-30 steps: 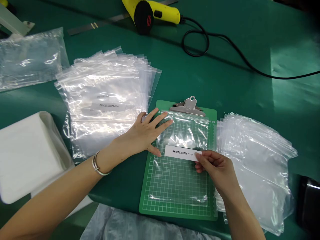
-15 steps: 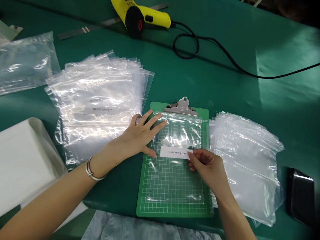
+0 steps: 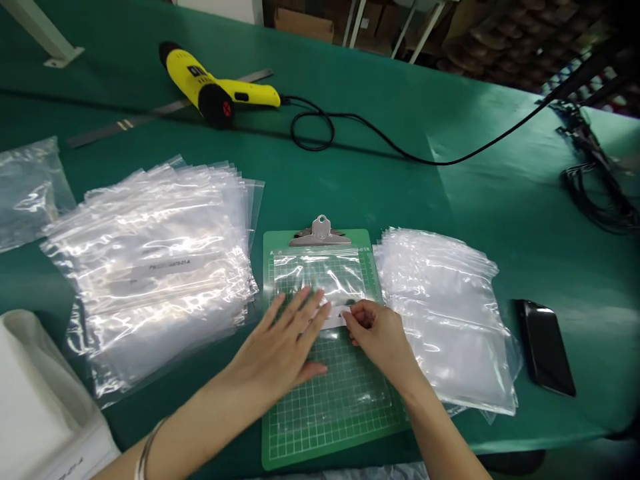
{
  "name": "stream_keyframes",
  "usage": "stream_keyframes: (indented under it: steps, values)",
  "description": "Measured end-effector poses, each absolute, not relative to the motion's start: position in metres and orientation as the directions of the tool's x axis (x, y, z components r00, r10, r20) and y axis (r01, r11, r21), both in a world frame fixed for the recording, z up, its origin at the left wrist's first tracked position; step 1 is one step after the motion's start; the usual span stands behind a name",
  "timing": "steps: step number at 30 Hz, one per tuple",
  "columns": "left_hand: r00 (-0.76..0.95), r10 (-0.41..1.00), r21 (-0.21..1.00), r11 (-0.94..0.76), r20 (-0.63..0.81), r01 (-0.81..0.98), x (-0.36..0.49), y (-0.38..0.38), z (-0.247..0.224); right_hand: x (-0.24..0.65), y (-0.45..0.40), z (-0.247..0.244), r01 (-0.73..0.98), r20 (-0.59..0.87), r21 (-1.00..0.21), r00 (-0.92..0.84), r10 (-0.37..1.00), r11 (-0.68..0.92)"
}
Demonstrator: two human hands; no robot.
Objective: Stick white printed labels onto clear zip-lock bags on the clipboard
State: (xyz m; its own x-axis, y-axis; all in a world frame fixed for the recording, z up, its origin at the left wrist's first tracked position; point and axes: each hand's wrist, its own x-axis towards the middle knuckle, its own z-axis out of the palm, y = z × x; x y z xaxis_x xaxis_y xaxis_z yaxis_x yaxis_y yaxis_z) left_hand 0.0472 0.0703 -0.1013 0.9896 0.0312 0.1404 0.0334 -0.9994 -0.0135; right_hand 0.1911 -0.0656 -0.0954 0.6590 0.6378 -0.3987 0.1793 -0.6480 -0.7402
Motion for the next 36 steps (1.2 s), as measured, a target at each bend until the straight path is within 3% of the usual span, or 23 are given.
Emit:
stream_keyframes:
  steps: [8,11,13,15,17,20,23,26,28,30,36]
  values:
    - [0.979,-0.032,-0.103,-0.995,0.202,-0.012,0.042,0.06,-0.12,0.209,-0.075,-0.077,0.233,-0.434,-0.686,0.629,0.645,-0.689]
    - [0.975,-0.034,-0.108,-0.994,0.219,-0.011,0.044,0.061,-0.118,0.206,-0.083,-0.074,0.365,-0.253,-0.549,0.785,0.565,-0.752]
    - [0.974,-0.037,-0.109,-0.994,0.225,-0.012,0.044,0.061,-0.118,0.192,-0.086,-0.08,0.569,-0.041,-0.459,0.754,0.656,-0.682]
    - [0.973,-0.04,-0.106,-0.994,0.226,-0.017,0.044,0.06,-0.12,0.174,-0.088,-0.092,0.795,0.085,-0.305,0.571,0.817,-0.524]
    - [0.97,-0.047,-0.094,-0.995,0.237,-0.026,0.043,0.059,-0.121,0.159,-0.093,-0.107,0.89,0.094,-0.145,0.448,0.889,-0.433]
    - [0.974,-0.05,-0.056,-0.998,0.219,-0.038,0.041,0.058,-0.118,0.157,-0.106,-0.124,0.856,0.058,-0.02,0.516,0.855,-0.516]
    - [0.998,-0.044,0.106,-0.993,0.034,-0.047,0.046,0.063,-0.102,0.169,-0.119,-0.13,0.801,0.078,0.057,0.592,0.802,-0.597]
    - [0.975,0.15,0.306,-0.932,-0.162,0.194,0.063,0.074,-0.085,0.17,-0.126,-0.131,0.795,0.107,0.076,0.593,0.798,-0.602]
    - [0.884,0.443,0.288,-0.836,-0.149,0.468,0.077,0.084,-0.08,0.164,-0.128,-0.133,0.792,0.118,0.071,0.597,0.794,-0.606]
    - [0.797,0.591,0.263,-0.756,-0.121,0.6,0.086,0.09,-0.08,0.159,-0.131,-0.137,0.797,0.139,0.071,0.587,0.797,-0.6]
    - [0.817,0.556,0.391,-0.724,-0.156,0.568,0.058,0.114,-0.058,0.162,-0.142,-0.136,0.829,0.213,0.009,0.545,0.811,-0.56]
